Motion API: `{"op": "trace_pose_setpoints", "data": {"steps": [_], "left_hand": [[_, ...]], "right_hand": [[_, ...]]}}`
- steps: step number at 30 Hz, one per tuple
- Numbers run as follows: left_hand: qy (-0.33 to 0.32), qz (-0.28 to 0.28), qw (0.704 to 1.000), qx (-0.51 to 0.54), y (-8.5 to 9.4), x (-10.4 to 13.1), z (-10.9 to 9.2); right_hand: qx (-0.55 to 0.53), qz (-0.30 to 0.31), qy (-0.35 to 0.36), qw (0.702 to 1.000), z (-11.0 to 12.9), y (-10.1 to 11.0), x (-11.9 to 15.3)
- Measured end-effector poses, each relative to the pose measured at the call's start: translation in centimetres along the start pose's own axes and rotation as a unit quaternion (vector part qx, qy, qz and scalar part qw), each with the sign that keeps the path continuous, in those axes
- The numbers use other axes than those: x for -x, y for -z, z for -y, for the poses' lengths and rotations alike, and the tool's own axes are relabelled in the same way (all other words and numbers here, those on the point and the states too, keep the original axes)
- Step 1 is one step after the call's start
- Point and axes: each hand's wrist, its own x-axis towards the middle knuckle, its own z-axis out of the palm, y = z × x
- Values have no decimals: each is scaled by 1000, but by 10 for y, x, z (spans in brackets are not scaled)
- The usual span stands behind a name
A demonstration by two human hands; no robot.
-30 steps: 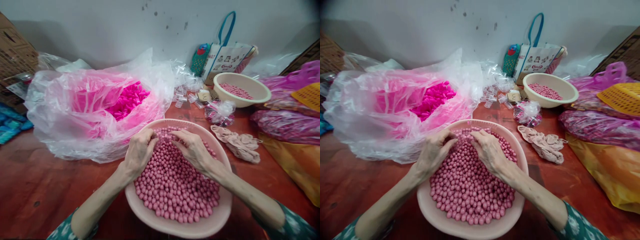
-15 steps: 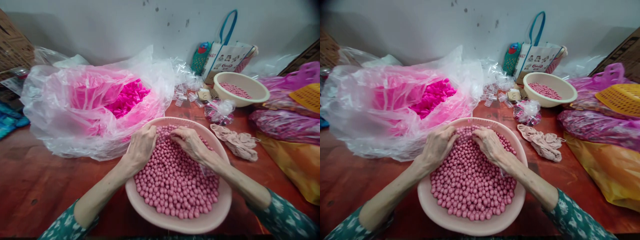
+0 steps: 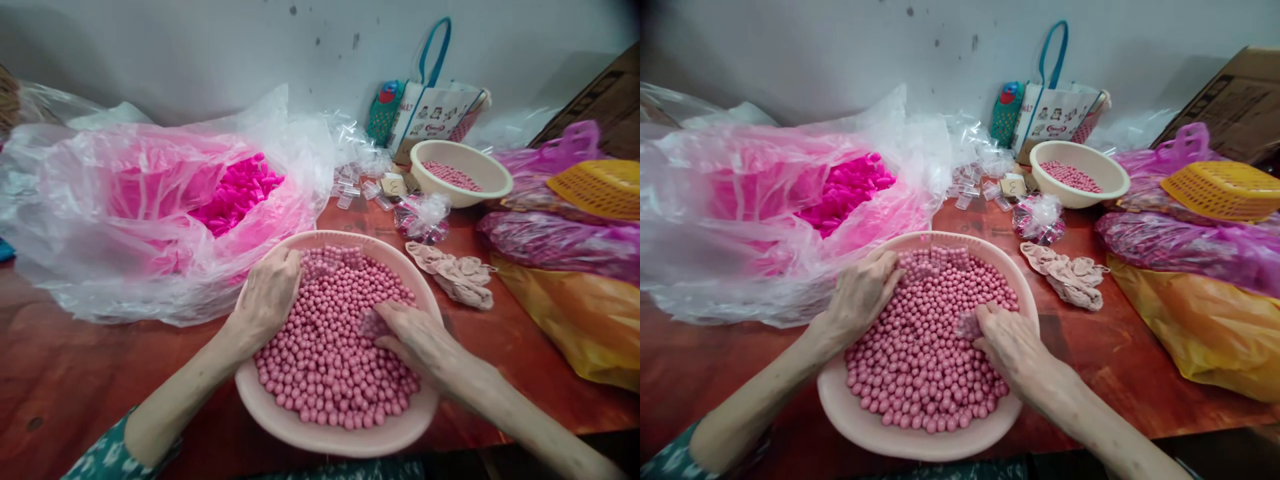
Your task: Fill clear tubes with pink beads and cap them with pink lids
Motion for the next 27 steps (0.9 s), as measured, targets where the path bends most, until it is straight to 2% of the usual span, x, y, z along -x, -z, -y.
{"op": "trace_pose_setpoints", "data": {"steps": [3, 6, 8, 11, 13, 17, 22, 27], "left_hand": [[15, -13, 1000, 3, 5, 3, -2], [21, -21, 1000, 12, 13, 9, -9], [1, -1, 1000, 22, 14, 17, -13], [-40, 50, 997, 38, 7, 35, -16], [-74, 71, 993, 50, -2, 49, -15], [-148, 117, 972, 143, -16, 67, -8], [-55, 203, 935, 286, -7, 56, -10], [-3, 220, 915, 338, 7, 37, -18]], "right_hand": [[9, -5, 13, 1000, 7, -8, -10], [51, -30, 12, 998, 5, 2, -15], [102, -61, -7, 993, 5, 9, -16], [147, -80, -21, 986, 13, 12, -16], [103, -68, 21, 992, 19, 8, -16], [-74, -36, 125, 989, 20, -2, -20], [-200, -4, 117, 973, 13, -8, -37], [-351, 75, 123, 925, 18, -1, -49]]}}
